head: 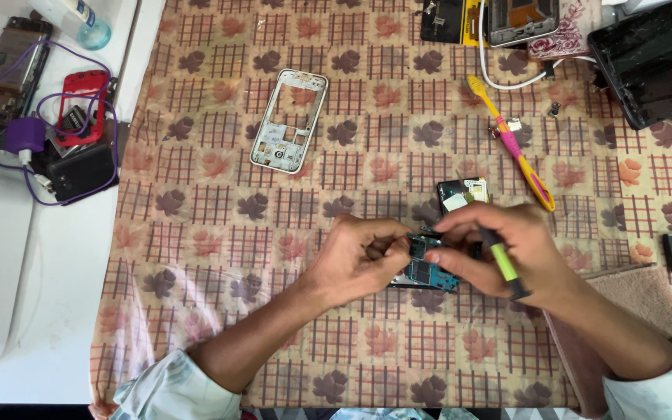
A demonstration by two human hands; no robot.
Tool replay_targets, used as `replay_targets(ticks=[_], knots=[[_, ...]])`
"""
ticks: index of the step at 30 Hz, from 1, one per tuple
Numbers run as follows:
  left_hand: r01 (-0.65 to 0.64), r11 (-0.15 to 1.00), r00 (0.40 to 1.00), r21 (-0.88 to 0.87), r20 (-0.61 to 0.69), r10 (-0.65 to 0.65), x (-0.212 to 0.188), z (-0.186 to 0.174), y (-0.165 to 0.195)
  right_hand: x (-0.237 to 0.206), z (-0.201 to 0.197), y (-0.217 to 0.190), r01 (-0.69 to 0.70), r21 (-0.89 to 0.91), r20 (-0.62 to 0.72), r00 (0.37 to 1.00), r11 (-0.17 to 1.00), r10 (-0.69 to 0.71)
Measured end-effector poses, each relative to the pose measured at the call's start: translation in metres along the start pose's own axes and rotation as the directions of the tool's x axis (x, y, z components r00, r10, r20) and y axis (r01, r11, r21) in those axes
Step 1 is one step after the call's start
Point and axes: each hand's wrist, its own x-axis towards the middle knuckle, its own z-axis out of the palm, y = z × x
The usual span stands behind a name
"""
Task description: The person disassembles a white smartphone by removing screws and separating the back cover. They then detach the battery and circuit board, and use a toothbrush to clean the internal components.
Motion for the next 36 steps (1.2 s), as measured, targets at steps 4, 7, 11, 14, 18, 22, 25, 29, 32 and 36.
replay_targets(ticks=[4, 7, 11, 14, 18, 22, 25, 29, 32, 36], knots=[[0.008, 1.000, 1.000, 0.010, 0.012, -0.008, 0.000, 0.001, 0.005, 0.000, 0.004, -0.005, 0.024, -0.136, 0.047, 0.999, 0.990, -0.017], [-0.019, 1.000, 1.000, 0.016, 0.008, 0.019, 0.000, 0.002, 0.003, -0.002, 0.007, -0.007, 0.021, -0.139, 0.046, 0.999, 0.990, -0.015], [-0.047, 0.998, 0.999, 0.038, 0.023, 0.046, 0.001, 0.002, -0.001, -0.003, 0.007, -0.008, 0.009, -0.131, 0.029, 1.000, 0.991, -0.006], [-0.054, 0.998, 0.997, 0.030, 0.050, 0.053, 0.002, 0.001, -0.002, -0.003, 0.006, -0.009, -0.029, -0.142, -0.002, 1.000, 0.989, 0.029], [0.021, 0.999, 0.997, -0.026, 0.079, -0.019, 0.001, -0.001, -0.001, -0.005, 0.006, -0.011, -0.078, -0.119, -0.038, 0.997, 0.990, 0.074], [0.063, 0.995, 0.995, -0.082, 0.085, -0.056, 0.000, -0.001, 0.000, -0.005, 0.006, -0.012, -0.047, -0.124, -0.054, 0.998, 0.991, 0.040], [0.024, 0.986, 0.999, -0.163, 0.033, -0.019, 0.001, -0.001, 0.002, -0.004, 0.004, -0.011, -0.075, -0.177, -0.098, 0.993, 0.981, 0.058], [0.013, 0.992, 0.999, -0.125, -0.038, -0.018, -0.002, -0.001, 0.011, -0.005, 0.002, -0.009, -0.082, -0.155, -0.132, 0.989, 0.985, 0.061], [-0.001, 0.999, 0.997, -0.038, -0.072, -0.002, 0.001, 0.000, 0.014, -0.007, 0.003, -0.008, -0.123, -0.130, -0.122, 0.987, 0.984, 0.108], [0.037, 0.997, 0.994, -0.062, -0.100, -0.043, 0.003, 0.001, 0.014, -0.005, 0.004, -0.004, -0.159, -0.034, -0.052, 0.986, 0.987, 0.157]])
